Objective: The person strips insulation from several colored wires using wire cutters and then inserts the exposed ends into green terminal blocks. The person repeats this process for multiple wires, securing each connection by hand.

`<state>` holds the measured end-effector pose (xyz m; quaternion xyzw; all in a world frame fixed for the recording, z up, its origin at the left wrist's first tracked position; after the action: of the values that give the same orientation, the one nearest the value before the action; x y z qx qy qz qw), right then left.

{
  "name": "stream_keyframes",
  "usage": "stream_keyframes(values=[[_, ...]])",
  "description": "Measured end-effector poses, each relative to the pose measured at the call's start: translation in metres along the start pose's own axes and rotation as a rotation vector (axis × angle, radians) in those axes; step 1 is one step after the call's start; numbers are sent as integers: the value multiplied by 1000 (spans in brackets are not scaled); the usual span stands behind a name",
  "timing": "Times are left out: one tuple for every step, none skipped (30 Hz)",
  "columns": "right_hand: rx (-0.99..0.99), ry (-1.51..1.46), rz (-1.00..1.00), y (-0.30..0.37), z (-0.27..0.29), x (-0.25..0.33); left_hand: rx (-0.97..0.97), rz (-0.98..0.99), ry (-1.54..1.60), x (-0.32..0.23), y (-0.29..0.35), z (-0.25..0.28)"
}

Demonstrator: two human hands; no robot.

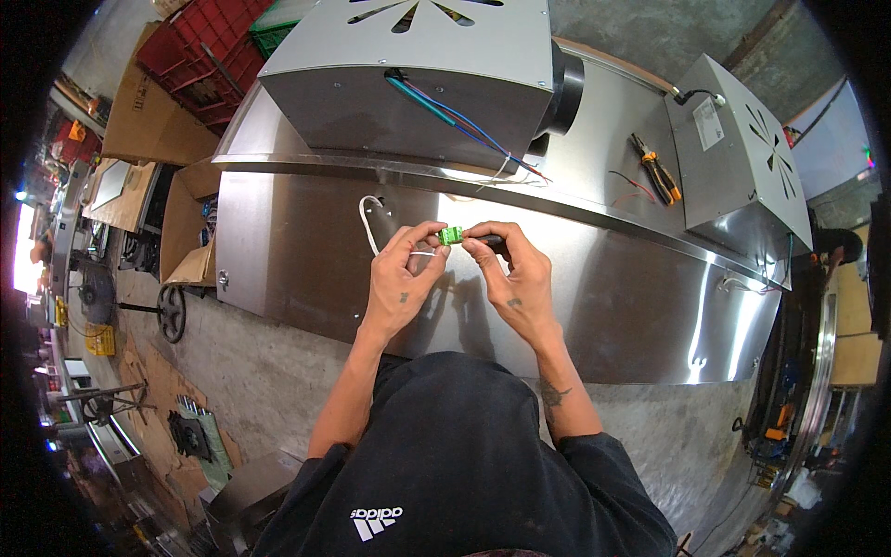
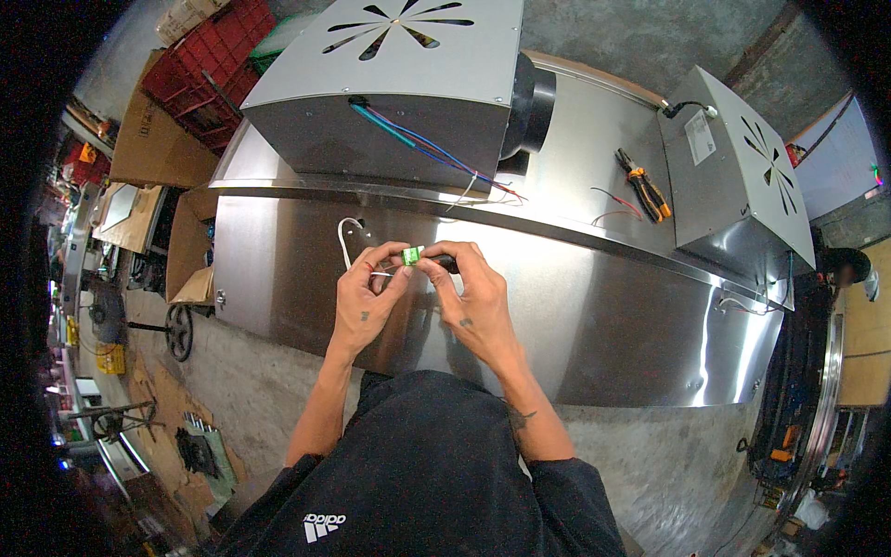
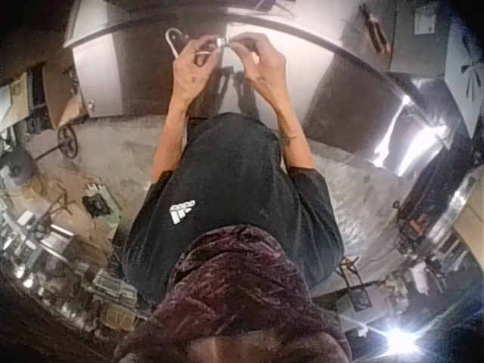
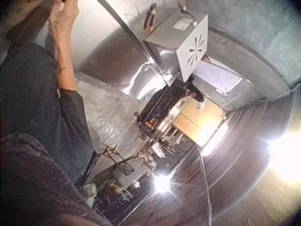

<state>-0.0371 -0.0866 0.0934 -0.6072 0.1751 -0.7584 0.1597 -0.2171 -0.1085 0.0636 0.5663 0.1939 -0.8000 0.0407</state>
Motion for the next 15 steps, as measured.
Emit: stream_keyframes(values=[[13, -3, -13, -1, 0, 1, -1, -7, -7, 0, 0, 0], [27, -7, -26, -1, 0, 1, -1, -12, -10, -1, 0, 0], [22, 7, -12, -2, 0, 3, -2, -16, -12, -2, -1, 0], [17, 20, 2, -2, -1, 4, -3, -22, -16, -3, -1, 0], [12, 32, 17, -2, -1, 6, 5, -24, -22, -4, 0, 0], [25, 72, 53, -3, -1, 9, 13, -26, -28, -5, 0, 0], [38, 110, 89, -5, -2, 15, 20, -30, -37, -5, 0, 0], [50, 147, 126, -6, -2, 19, 26, -45, -51, -5, 1, 0], [106, 188, 140, -7, -4, 20, 32, -61, -65, -5, 1, 0], [161, 233, 153, -8, -4, 20, 41, -76, -76, -5, 2, 0], [216, 279, 167, -8, -5, 19, 58, -63, -79, -5, 2, 0], [247, 346, 227, -8, -8, 21, 76, -51, -83, -7, 2, 0], [278, 413, 286, -9, -11, 23, 94, -38, -87, -8, 2, 0], [310, 480, 346, -8, -14, 25, 100, -58, -80, -8, 2, -2], [328, 513, 375, -8, -15, 30, 106, -77, -75, -7, 2, -3]])
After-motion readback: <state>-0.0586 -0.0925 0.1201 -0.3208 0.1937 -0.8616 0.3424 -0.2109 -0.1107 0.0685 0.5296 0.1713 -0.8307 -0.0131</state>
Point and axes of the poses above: each hand's wrist, its own y-axis away from the middle knuckle, its own z-axis out of the back of the hand, x = y × z, the point moved 9 cm from there along -y, towards the middle knuckle, and after that the axes turned 10 degrees about -x, right-handed, at the moved point
